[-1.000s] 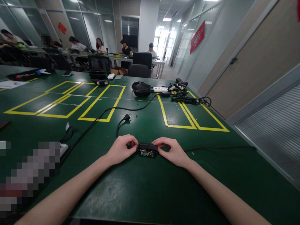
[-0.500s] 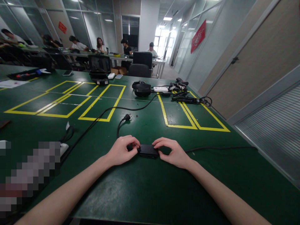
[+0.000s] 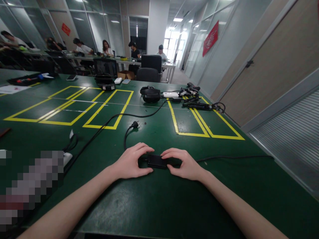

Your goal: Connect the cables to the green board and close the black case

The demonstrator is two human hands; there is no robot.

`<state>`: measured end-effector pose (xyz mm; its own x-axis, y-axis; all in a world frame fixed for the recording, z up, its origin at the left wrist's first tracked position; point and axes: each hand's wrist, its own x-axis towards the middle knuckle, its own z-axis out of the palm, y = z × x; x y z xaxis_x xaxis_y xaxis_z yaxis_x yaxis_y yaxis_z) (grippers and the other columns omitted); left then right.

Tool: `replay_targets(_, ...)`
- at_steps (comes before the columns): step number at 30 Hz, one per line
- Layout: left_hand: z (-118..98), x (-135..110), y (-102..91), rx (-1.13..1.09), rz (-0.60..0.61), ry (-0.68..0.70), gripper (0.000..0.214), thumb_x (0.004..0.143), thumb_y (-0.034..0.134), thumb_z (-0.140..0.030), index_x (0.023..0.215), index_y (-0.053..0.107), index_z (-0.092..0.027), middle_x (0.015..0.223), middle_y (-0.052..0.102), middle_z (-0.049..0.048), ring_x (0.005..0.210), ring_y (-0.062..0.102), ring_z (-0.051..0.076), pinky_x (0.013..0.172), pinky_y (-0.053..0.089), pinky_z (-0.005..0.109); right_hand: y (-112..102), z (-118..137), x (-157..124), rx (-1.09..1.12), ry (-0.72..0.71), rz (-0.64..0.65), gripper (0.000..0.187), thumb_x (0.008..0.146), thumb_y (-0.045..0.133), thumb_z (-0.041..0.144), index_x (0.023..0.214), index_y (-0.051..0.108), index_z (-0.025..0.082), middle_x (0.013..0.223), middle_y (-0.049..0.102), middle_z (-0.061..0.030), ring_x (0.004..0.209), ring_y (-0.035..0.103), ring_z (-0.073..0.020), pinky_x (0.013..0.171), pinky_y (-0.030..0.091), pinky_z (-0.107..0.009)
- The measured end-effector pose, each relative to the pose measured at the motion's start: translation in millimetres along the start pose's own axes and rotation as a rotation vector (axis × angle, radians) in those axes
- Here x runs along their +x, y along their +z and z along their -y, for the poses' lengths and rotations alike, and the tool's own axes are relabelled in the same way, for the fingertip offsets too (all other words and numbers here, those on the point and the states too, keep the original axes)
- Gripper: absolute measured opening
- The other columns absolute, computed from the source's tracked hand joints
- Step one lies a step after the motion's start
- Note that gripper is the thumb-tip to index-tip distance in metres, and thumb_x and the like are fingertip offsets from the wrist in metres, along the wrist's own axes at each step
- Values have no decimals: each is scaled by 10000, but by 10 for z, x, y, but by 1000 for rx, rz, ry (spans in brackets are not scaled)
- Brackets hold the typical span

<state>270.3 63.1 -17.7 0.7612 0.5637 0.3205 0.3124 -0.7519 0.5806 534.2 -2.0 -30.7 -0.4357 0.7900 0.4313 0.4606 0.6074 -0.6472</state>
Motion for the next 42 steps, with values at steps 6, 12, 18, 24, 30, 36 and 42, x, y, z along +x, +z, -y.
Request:
replay_targets(6,69,13,82,22,50,31,355,794,779,-213,1137,689,-210,1087,740,65,1025,680,236,908,547,354,14,-44,-29,-46,-10,66,486,756,828,162,1225,709,197,1184,742,-116,1083,711,-245,953,587,-398)
replay_targets(12,69,32,95,73,42,26,350,788,789,-227,1118,681,-180,1094,739,74,1011,681,243,890,541,355,68,-7,10,-144,25,27,441,781,784,143,1209,702,203,1108,755,-104,995,708,-246,877,593,-398)
replay_targets(18,21,57,153,324,79,53,316,915,692,-259,1213,653,-162,1117,746,108,1000,666,276,860,506,403,91,30,61,-199,1,12,384,810,694,156,1193,688,172,1030,762,-108,905,694,-248,829,587,-403)
replay_targets(24,-7,64,133,387,83,122,273,996,607,-370,1172,681,-175,1062,768,105,937,636,260,820,458,381,81,12,45,-331,-79,46,343,901,712,240,1235,676,169,1073,755,-133,916,684,-276,803,585,-430)
replay_targets(30,-23,63,114,354,81,136,287,1002,587,-387,1128,700,-155,1003,759,106,914,617,253,811,447,380,68,64,43,-385,-81,84,283,926,693,240,1197,687,160,1042,766,-132,918,694,-286,800,603,-435)
replay_targets(36,-31,51,108,338,40,126,325,1010,559,-409,1148,718,-162,987,754,119,937,618,260,869,464,402,73,62,29,-343,-193,-50,312,965,656,261,1271,667,200,1083,776,-135,953,745,-275,821,629,-413)
replay_targets(42,-23,54,115,309,-21,175,366,1030,540,-425,1246,690,-170,1068,759,121,969,650,255,873,476,396,89,85,18,-325,-190,-97,319,979,648,255,1294,659,206,1086,780,-132,955,758,-272,830,641,-407)
